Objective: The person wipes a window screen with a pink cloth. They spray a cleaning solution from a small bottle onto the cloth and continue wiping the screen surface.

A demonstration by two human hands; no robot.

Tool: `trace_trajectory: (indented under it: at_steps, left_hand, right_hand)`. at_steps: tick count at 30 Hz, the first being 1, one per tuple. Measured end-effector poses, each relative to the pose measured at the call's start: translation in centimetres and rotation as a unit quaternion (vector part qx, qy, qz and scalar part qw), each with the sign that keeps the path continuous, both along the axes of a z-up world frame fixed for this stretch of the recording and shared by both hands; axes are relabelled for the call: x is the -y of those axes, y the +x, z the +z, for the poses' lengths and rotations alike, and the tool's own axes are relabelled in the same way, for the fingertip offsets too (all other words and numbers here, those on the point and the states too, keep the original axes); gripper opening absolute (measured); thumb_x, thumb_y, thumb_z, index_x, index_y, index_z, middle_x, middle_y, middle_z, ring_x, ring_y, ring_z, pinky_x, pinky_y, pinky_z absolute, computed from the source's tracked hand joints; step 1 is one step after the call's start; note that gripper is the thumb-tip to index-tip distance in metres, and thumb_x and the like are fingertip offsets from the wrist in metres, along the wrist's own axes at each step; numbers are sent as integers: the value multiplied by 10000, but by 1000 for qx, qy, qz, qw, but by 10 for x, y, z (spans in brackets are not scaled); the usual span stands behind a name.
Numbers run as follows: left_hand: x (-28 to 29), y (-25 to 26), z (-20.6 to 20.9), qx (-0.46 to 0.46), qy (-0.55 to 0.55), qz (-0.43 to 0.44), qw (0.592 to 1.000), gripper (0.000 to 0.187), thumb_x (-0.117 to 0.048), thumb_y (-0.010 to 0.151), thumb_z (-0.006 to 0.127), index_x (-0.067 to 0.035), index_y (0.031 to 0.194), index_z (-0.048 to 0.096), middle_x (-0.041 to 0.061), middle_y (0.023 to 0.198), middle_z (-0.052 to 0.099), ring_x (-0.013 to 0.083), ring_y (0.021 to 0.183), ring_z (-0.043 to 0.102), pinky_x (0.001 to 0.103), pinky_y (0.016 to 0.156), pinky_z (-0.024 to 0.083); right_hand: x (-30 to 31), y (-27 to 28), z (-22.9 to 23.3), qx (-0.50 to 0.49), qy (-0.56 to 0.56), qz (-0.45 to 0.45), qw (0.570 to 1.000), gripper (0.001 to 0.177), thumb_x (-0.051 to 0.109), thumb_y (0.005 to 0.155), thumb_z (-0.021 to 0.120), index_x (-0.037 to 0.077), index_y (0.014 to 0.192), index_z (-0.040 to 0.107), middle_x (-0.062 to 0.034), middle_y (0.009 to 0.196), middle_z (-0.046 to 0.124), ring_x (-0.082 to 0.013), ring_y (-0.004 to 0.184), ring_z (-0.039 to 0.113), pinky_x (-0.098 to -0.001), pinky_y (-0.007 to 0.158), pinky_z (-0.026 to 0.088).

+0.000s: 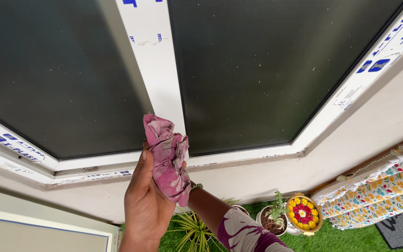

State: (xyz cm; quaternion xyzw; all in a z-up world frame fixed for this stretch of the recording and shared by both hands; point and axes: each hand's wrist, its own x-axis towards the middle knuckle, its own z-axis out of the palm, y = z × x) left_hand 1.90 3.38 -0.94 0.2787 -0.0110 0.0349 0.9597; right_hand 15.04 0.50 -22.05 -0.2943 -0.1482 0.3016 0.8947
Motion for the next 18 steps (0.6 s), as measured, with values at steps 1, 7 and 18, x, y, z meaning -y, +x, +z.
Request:
trace_trajectory:
  at_steps: [1, 7, 18]
  left_hand:
    - [-1, 0, -1, -10, 0, 5, 1000, 461, -286, 1032, 519, -58, 1433, 543, 106, 1331, 648, 221, 1214, 623, 413, 1012, 506]
    - [-15, 1, -20, -46, 6, 32, 998, 464, -301, 1022, 512, -32, 1400, 546, 121, 1276, 672, 236, 1169, 651, 415, 1000, 532]
    - [-4, 3, -37, -36, 8, 33, 999, 489, -351, 1009, 532, -15, 1364, 565, 125, 1219, 696, 240, 1113, 665, 429, 942, 537]
  right_hand:
    - [-3, 2, -3, -20, 15, 10, 1000, 510, 339, 1088, 415, 109, 1543, 416, -77, 1541, 484, -193, 1393, 491, -301, 1183, 362]
    - [5, 4, -15, -125, 68, -45, 989, 448, 190, 1076, 465, -51, 1450, 515, -175, 1328, 660, -272, 1192, 662, -405, 1090, 531]
    - [72, -67, 53, 286, -347, -346, 823, 331, 239, 983, 607, -23, 1185, 628, -127, 992, 659, -214, 864, 624, -374, 765, 515]
